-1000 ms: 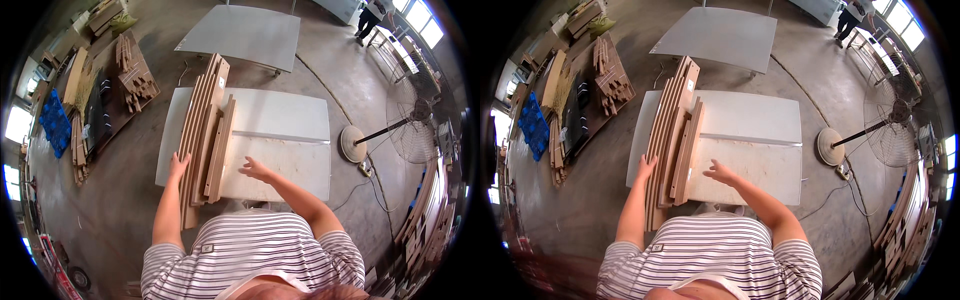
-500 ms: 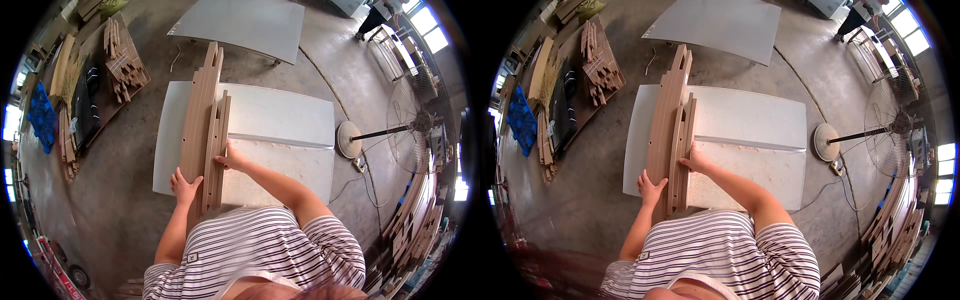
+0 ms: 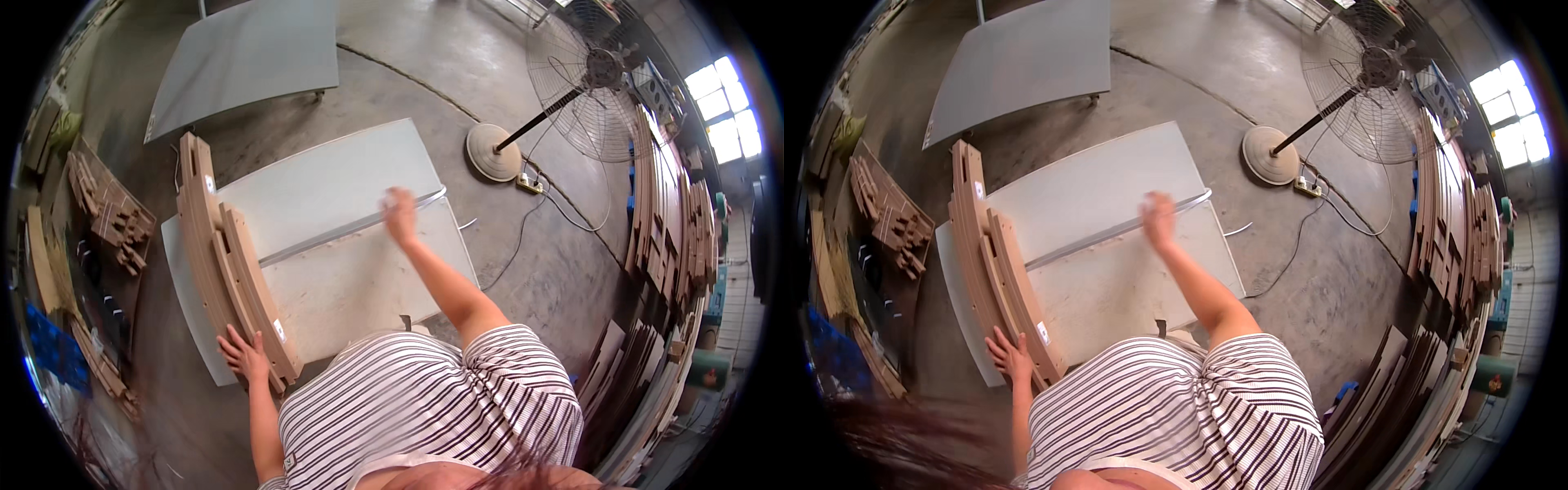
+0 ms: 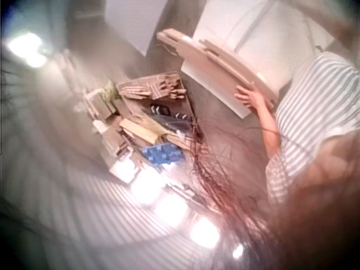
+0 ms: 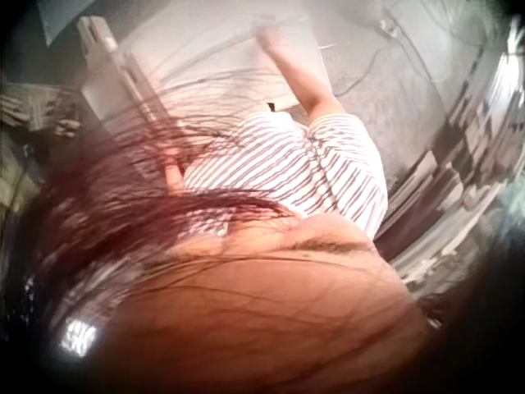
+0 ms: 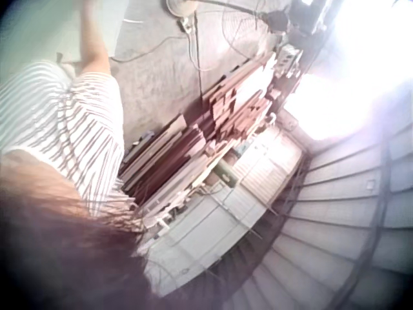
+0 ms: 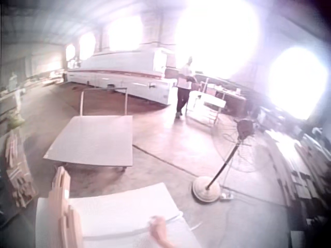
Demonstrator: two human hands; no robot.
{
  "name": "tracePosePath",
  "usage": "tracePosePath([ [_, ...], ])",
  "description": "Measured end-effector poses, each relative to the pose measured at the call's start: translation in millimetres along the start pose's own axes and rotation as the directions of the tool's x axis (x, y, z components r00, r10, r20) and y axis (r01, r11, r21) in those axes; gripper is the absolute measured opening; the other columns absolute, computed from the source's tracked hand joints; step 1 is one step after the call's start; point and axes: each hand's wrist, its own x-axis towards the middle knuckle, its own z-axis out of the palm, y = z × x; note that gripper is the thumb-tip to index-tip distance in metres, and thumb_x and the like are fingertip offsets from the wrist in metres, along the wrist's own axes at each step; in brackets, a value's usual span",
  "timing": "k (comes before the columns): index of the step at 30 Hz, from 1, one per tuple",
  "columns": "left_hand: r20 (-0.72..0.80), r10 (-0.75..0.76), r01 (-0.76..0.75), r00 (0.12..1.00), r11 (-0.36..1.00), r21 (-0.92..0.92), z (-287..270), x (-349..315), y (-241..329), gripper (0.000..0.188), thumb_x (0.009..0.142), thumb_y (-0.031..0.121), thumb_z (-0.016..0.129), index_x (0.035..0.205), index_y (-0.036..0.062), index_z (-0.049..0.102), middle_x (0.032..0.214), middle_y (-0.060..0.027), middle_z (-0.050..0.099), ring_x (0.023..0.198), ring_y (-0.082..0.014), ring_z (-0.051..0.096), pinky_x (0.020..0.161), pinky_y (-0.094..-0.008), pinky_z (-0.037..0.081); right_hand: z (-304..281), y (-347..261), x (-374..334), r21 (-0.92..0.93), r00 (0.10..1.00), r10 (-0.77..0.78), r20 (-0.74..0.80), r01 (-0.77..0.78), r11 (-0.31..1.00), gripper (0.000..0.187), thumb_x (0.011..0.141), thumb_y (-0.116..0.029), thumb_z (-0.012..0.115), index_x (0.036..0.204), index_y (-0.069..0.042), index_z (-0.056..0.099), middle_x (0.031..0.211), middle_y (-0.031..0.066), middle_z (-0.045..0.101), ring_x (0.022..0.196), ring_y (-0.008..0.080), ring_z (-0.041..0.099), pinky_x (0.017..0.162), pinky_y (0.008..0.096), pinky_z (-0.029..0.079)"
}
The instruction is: The person tightens a strap around a stack of wooden boards on a truck, moves to a workbench to wrap a plastic band around several smaller boards, and then gathers more boards from a large pallet to bring to the workbench.
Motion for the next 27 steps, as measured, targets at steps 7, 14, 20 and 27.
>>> tracePosePath([
  [7,-0.197,0.317,-0.365,0.928,0.883,-0.294,-13,7,40,0.061,0.089,0.036,0.052,0.138,0.0091,0.027,0.141,-0.0173,0.024,0.127,-0.0352,0.028,0.101,-0.0500,0.027,-38,173,55,0.131,0.314,0.903,0.292,-0.949,0.288,0.028,0.079,-0.014,0.066,0.100,0.005,0.061,0.086,0.0125,0.064,0.081,0.0273,0.062,0.073,0.0386,0.050],
  [14,-0.314,0.854,-0.881,0.414,0.290,-0.374,-111,-24,182,0.030,0.085,0.007,0.053,0.115,0.0018,0.051,0.119,-0.0139,0.052,0.111,-0.0304,0.049,0.092,-0.0399,0.042,-38,12,93,0.955,0.877,0.460,0.138,-0.241,0.173,0.014,0.086,0.002,0.052,0.098,-0.004,0.051,0.095,0.0070,0.060,0.084,0.0158,0.060,0.074,0.0295,0.052],
  [20,-0.369,0.926,-0.944,0.079,0.188,0.270,-153,-14,231,0.025,0.083,0.006,0.049,0.107,0.0029,0.058,0.110,-0.0142,0.057,0.113,-0.0285,0.049,0.100,-0.0447,0.034,-65,-162,60,0.675,0.708,-0.436,0.555,-0.077,0.734,0.029,0.087,-0.018,0.050,0.112,-0.006,0.059,0.116,0.0140,0.059,0.106,0.0293,0.055,0.093,0.0370,0.041],
  [27,-0.534,0.690,-0.581,0.489,0.714,0.391,-159,136,25,0.021,0.083,0.006,0.044,0.101,0.0027,0.054,0.098,-0.0140,0.055,0.101,-0.0300,0.052,0.101,-0.0435,0.034,-103,-81,125,0.715,0.972,0.122,0.201,-0.231,0.660,0.021,0.091,-0.006,0.044,0.108,-0.006,0.056,0.091,0.0037,0.059,0.076,0.0103,0.051,0.067,0.0246,0.042],
])
